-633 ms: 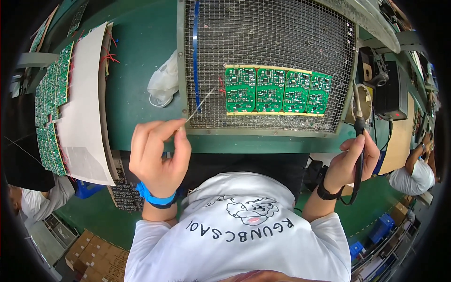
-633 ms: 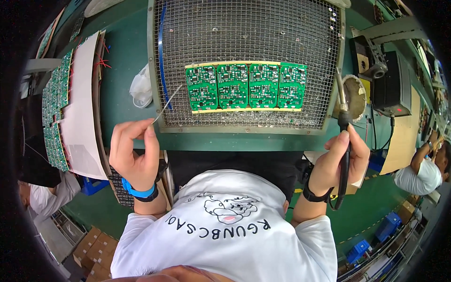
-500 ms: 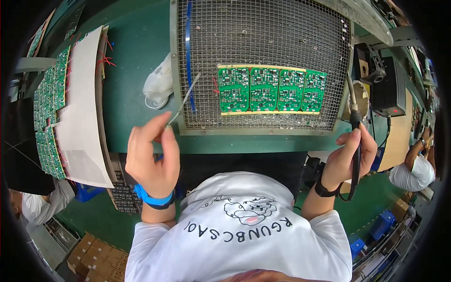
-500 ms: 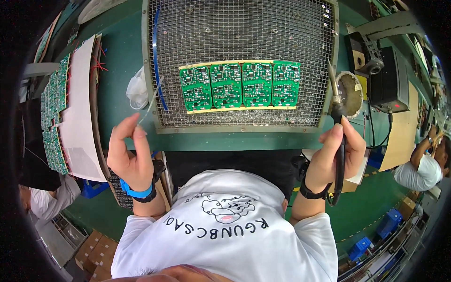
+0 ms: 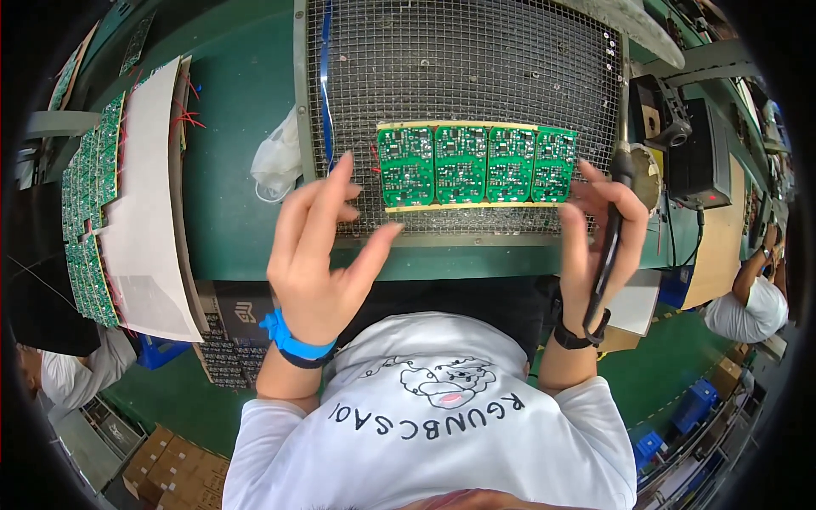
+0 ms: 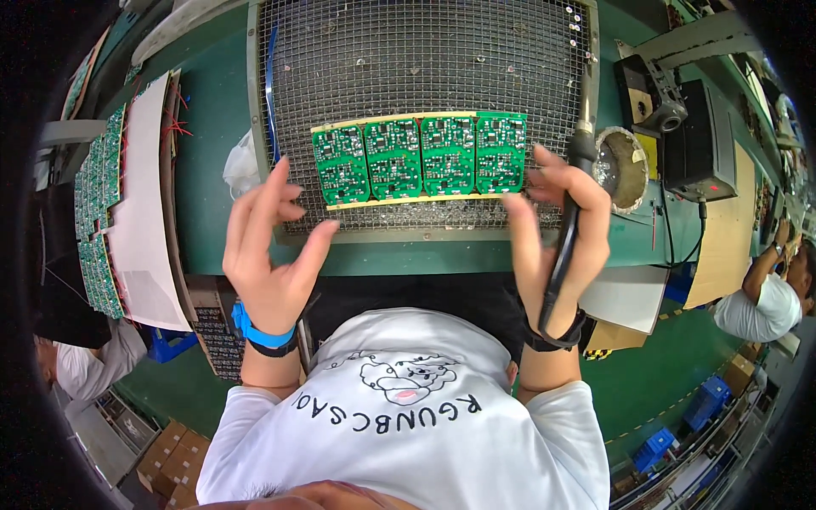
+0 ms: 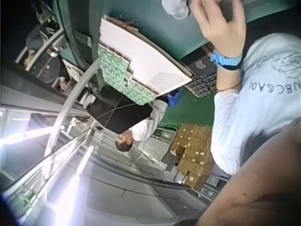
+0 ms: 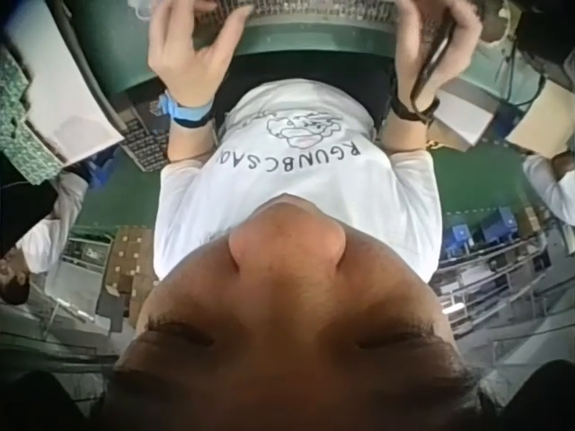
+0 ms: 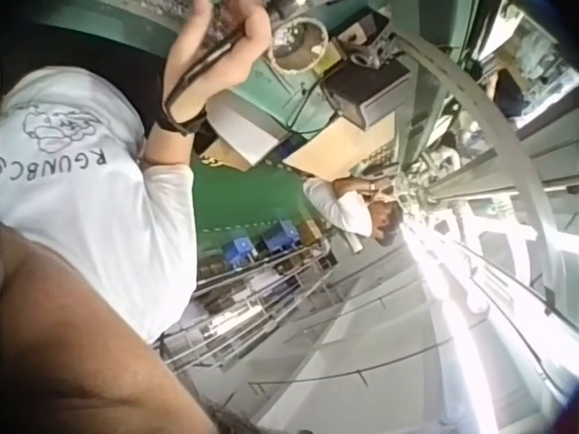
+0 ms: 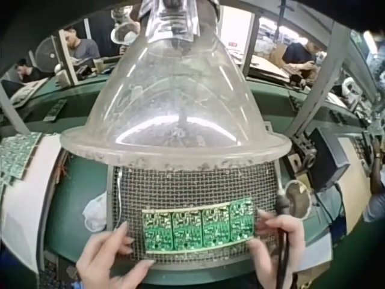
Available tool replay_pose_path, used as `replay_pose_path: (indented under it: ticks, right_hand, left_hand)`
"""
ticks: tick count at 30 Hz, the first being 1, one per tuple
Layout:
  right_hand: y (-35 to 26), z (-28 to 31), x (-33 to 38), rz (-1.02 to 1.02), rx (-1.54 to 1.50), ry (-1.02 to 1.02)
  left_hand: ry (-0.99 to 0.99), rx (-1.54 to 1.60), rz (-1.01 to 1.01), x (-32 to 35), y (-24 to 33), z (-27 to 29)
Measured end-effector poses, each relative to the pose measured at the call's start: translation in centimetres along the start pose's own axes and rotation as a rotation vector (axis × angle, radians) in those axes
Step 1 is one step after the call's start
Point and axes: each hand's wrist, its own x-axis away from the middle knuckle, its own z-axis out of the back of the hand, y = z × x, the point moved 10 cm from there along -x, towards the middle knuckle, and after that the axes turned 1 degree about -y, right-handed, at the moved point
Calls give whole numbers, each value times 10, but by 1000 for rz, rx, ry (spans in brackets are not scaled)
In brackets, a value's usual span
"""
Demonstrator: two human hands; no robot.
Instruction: Soldering components onto multiple printed circuit boards at a manual assembly station.
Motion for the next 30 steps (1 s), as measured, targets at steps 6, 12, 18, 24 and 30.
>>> replay_pose_path:
  ticks: [6,12,18,24,30]
  right_hand:
    - [-15,-20,-3,129,187,-126]
    - [-11,-17,1,103,112,-106]
    - [-14,-11,10,146,23,-158]
    - [-12,-3,18,106,-204,-147]
    - [-11,-5,17,69,-392,-197]
  left_hand:
    - [-49,91,-22,-9,-2,-19]
    - [-24,119,41,-6,-1,-12]
    - [-13,86,43,-2,9,0]
    - [-36,109,8,2,19,9]
    - [-76,220,-24,4,30,16]
